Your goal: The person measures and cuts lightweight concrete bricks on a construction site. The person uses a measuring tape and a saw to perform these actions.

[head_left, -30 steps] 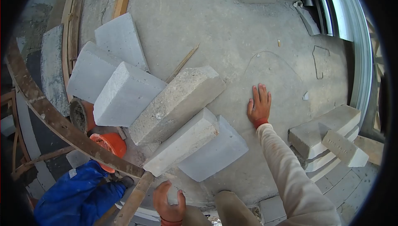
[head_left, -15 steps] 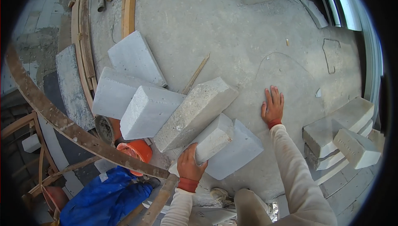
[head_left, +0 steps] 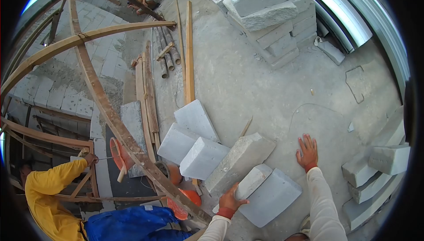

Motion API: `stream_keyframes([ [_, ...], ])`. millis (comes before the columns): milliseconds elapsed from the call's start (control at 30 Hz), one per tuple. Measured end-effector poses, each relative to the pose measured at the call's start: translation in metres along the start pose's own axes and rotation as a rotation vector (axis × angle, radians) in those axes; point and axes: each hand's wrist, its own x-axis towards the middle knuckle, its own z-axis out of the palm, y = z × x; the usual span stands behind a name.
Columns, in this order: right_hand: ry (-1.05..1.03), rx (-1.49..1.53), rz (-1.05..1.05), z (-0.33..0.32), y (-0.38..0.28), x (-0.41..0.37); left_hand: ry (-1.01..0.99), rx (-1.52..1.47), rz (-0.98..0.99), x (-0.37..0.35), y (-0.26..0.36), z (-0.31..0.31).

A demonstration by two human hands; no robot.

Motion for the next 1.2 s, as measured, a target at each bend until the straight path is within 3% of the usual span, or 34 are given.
stream_keyframes([
  [67,-0.022,0.156,0.038,-0.009,-0.004,0.009,-0.026,-0.046,-0.005,-0.004,-0.001,-0.001],
  [133,-0.124,0.234,0.18,-0.04,-0.008,0.0,0.086,0.055,0.076,-0.031,0.005,-0.003],
  [167,-0.189,0.251,0.295,-0.065,-0.027,-0.002,0.146,0.1,0.122,-0.046,0.014,-0.012],
  [233,-0.202,0.527,0.259,-0.161,-0.082,-0.032,0.051,-0.065,0.133,-0.098,0.025,-0.042],
  [300,-0.501,1.007,0.432,-0.245,-0.13,-0.092,0.094,-0.019,0.156,-0.156,0.021,-0.064],
  [367,-0.954,1.258,0.293,-0.276,-0.152,-0.19,0.162,-0.125,0.208,-0.215,-0.019,-0.054],
  [433,-1.203,1.078,0.504,-0.277,-0.12,-0.246,0.028,-0.506,0.028,-0.265,-0.002,-0.116],
  [500,-1.183,0.592,0.382,-0.286,-0.083,-0.284,-0.065,-0.531,-0.043,-0.275,-0.002,-0.145],
  [533,-1.115,0.62,0.768,-0.28,-0.078,-0.298,-0.157,-0.513,-0.083,-0.285,-0.009,-0.157],
  [600,-1.194,0.412,0.893,-0.394,-0.155,-0.219,-0.36,-0.432,-0.168,-0.319,-0.04,-0.173],
  [700,-1.134,0.143,0.39,-0.488,-0.284,-0.14,-0.644,-0.325,-0.202,-0.334,-0.045,-0.211],
  [767,-1.025,0.85,0.258,-0.498,-0.326,-0.099,-0.745,-0.359,-0.226,-0.35,-0.032,-0.224],
  [800,-0.917,1.038,0.3,-0.518,-0.352,-0.074,-0.757,-0.407,-0.237,-0.357,-0.037,-0.23],
  [833,-0.804,1.215,0.328,-0.543,-0.369,-0.048,-0.76,-0.464,-0.243,-0.355,-0.033,-0.236],
  [867,-0.671,1.047,0.262,-0.557,-0.374,-0.033,-0.801,-0.527,-0.286,-0.349,-0.028,-0.246],
  [967,-0.334,0.626,0.083,-0.592,-0.353,0.002,-0.899,-0.509,-0.252,-0.316,-0.002,-0.291],
  [1000,-0.267,0.537,0.077,-0.582,-0.328,-0.012,-0.886,-0.486,-0.097,-0.295,0.006,-0.306],
  [1033,-0.435,0.395,0.07,-0.561,-0.288,-0.035,-0.859,-0.462,0.055,-0.275,0.014,-0.32],
  [1067,-0.785,0.256,0.162,-0.543,-0.246,-0.056,-0.887,-0.488,-0.094,-0.249,0.029,-0.331],
  [1100,-0.647,0.49,0.186,-0.518,-0.196,-0.075,-0.903,-0.512,-0.246,-0.224,0.045,-0.342],
  [1133,-0.504,0.751,0.245,-0.484,-0.14,-0.081,-0.863,-0.499,-0.214,-0.197,0.065,-0.356],
  [1200,-0.939,0.157,0.37,-0.572,-0.133,-0.015,-0.727,-0.413,-0.065,-0.164,0.106,-0.394],
])
